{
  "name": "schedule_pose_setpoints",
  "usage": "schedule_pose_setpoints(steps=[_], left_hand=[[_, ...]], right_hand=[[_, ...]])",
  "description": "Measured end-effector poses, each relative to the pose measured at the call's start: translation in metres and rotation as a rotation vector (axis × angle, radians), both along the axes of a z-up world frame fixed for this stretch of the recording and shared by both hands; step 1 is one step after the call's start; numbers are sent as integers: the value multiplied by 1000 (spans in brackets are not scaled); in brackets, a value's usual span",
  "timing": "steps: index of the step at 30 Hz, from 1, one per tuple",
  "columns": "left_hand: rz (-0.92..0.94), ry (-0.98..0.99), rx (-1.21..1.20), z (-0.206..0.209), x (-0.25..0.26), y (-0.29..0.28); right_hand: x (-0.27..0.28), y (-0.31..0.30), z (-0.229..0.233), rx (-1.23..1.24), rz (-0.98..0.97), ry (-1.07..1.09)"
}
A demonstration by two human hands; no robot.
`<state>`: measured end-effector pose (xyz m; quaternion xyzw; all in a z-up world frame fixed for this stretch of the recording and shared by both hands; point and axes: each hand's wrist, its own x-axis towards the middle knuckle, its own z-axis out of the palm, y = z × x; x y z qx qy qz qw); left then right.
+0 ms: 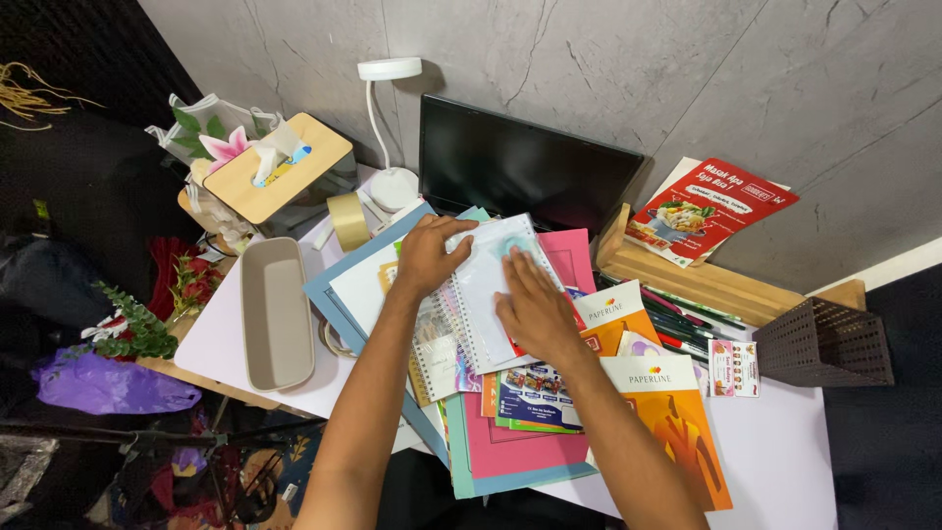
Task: The person wipes the covers of several stationery items, including notebooks and a loose-leaf pad, using a light blue cloth. They handle each item individually, wipe its surface, and then place it into a wooden organizer on the desk.
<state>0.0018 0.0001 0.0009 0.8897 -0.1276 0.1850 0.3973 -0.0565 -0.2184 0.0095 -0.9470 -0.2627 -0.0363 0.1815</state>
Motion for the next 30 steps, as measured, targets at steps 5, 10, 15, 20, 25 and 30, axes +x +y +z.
schedule_pose_setpoints(steps=[5,10,15,20,25,30], left_hand=[[-21,-58,-13,0,-1,1],[-1,-15,-17,4,-5,-2],[3,-23,-20,8,-8,-4],[15,18,-16,15,-10,-5],[22,52,-28,17,-12,-6],[21,25,-28,16,-10,-7]], right_hand=[[-50,28,3,-20,174,3],[-102,-5,15,-7,198,37],[-112,-37,14,-60,100,72],[-93,-53,9,-59,-20,55],[-79,-55,3,-35,-147,89],[-70,-41,0,-15,-172,86]])
